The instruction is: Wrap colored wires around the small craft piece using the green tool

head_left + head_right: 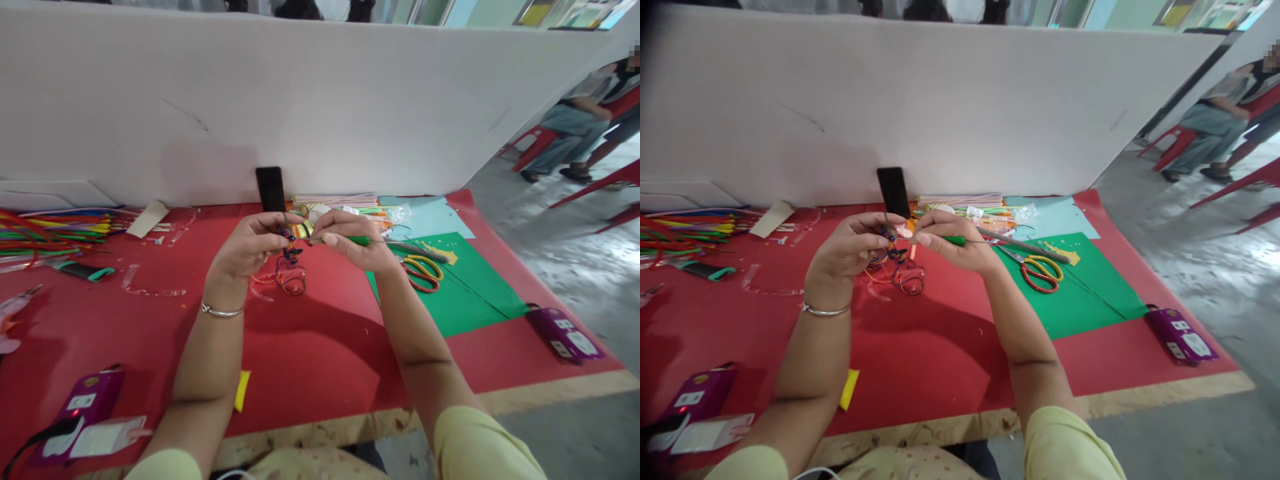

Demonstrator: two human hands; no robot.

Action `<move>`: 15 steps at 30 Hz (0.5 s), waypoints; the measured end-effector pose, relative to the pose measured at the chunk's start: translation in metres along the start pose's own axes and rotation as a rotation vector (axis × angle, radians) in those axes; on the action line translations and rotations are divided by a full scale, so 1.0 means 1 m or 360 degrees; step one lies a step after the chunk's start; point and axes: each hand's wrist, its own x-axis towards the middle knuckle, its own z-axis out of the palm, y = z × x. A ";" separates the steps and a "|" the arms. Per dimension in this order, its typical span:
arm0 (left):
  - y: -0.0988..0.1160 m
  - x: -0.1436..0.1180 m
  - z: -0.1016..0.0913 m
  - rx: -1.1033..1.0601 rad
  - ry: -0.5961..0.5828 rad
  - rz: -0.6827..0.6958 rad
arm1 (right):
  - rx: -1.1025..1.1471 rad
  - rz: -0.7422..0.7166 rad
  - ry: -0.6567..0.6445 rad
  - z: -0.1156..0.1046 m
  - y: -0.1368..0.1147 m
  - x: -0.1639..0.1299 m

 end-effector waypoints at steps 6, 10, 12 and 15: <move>-0.011 0.006 0.010 0.0176 0.0256 0.0229 | 0.0897 0.0690 0.0390 0.039 0.024 0.004; -0.023 0.009 0.021 0.0658 0.0655 0.0518 | 0.1394 0.1052 0.0448 0.065 0.021 0.013; -0.029 0.010 0.026 0.0775 0.0765 0.0608 | 0.1593 0.1135 0.0551 0.071 0.012 0.017; -0.035 0.012 0.030 0.0722 0.0853 0.0658 | 0.1795 0.1153 0.0677 0.075 0.000 0.021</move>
